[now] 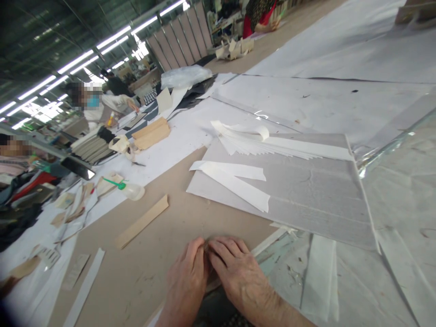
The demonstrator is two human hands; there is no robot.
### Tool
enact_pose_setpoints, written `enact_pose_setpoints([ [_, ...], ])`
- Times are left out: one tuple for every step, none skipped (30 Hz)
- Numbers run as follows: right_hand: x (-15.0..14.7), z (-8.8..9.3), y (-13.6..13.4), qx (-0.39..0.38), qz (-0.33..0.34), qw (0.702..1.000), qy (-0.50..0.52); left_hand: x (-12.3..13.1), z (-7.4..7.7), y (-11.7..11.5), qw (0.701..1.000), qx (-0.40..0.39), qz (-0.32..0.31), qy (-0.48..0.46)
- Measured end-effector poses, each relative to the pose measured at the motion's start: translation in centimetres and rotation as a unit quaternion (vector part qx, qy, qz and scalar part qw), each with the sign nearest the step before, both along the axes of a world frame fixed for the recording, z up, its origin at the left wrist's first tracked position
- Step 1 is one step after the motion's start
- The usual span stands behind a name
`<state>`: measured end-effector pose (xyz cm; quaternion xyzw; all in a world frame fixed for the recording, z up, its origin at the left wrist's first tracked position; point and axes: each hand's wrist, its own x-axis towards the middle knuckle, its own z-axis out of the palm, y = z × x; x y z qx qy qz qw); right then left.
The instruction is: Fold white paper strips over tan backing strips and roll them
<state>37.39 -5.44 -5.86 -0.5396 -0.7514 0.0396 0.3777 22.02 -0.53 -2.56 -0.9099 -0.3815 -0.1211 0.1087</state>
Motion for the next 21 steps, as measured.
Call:
enact_pose_setpoints([
  [-0.05,-0.10,-0.03,0.001,-0.002,1.000,-0.002,-0.09,-0.05,0.15,1.000,-0.005,-0.001,-0.005],
  [-0.10,-0.21,-0.08,0.001,-0.005,1.000,-0.004,-0.18,-0.11,0.26,1.000,-0.012,-0.001,-0.011],
  [-0.14,-0.30,-0.14,0.000,-0.006,1.000,-0.007,-0.26,-0.18,0.33,1.000,-0.020,0.000,-0.018],
  [-0.19,-0.38,-0.20,-0.001,-0.007,1.000,-0.010,-0.33,-0.24,0.38,0.999,-0.031,0.004,-0.029],
  [-0.22,-0.43,-0.26,-0.003,-0.008,1.000,-0.014,-0.39,-0.31,0.39,0.998,-0.042,0.010,-0.043],
  [-0.25,-0.45,-0.30,-0.006,-0.007,1.000,-0.017,-0.44,-0.38,0.39,0.997,-0.052,0.016,-0.059],
  [-0.26,-0.44,-0.34,-0.008,-0.007,1.000,-0.020,-0.48,-0.44,0.37,0.995,-0.062,0.023,-0.076],
  [-0.27,-0.41,-0.36,-0.011,-0.005,1.000,-0.021,-0.50,-0.48,0.36,0.993,-0.071,0.030,-0.093],
  [-0.28,-0.35,-0.37,-0.015,-0.004,1.000,-0.021,-0.52,-0.51,0.35,0.990,-0.081,0.039,-0.109],
  [-0.28,-0.29,-0.37,-0.019,-0.002,1.000,-0.020,-0.54,-0.52,0.34,0.987,-0.091,0.047,-0.125],
  [-0.27,-0.23,-0.36,-0.021,-0.002,1.000,-0.019,-0.54,-0.53,0.34,0.983,-0.101,0.056,-0.139],
  [-0.28,-0.18,-0.34,-0.021,-0.002,1.000,-0.018,-0.55,-0.54,0.34,0.980,-0.111,0.064,-0.152],
  [-0.28,-0.14,-0.32,-0.019,-0.003,1.000,-0.017,-0.54,-0.55,0.33,0.977,-0.118,0.071,-0.162],
  [-0.28,-0.11,-0.31,-0.018,-0.004,1.000,-0.018,-0.52,-0.58,0.31,0.975,-0.125,0.076,-0.170],
  [-0.28,-0.09,-0.31,-0.016,-0.006,1.000,-0.018,-0.49,-0.64,0.28,0.973,-0.129,0.081,-0.175],
  [-0.28,-0.06,-0.31,-0.015,-0.006,1.000,-0.019,-0.44,-0.71,0.23,0.972,-0.131,0.083,-0.178],
  [-0.27,-0.03,-0.32,-0.015,-0.006,1.000,-0.022,-0.39,-0.79,0.16,0.972,-0.129,0.084,-0.178],
  [-0.25,0.00,-0.34,-0.015,-0.006,1.000,-0.025,-0.35,-0.88,0.07,0.973,-0.126,0.084,-0.177],
  [-0.24,0.04,-0.36,-0.015,-0.007,0.999,-0.027,-0.31,-0.96,-0.03,0.973,-0.120,0.085,-0.176],
  [-0.21,0.08,-0.37,-0.014,-0.008,0.999,-0.029,-0.31,-1.01,-0.14,0.973,-0.115,0.088,-0.178],
  [-0.19,0.11,-0.37,-0.015,-0.008,0.999,-0.031,-0.36,-1.01,-0.24,0.973,-0.111,0.091,-0.183],
])
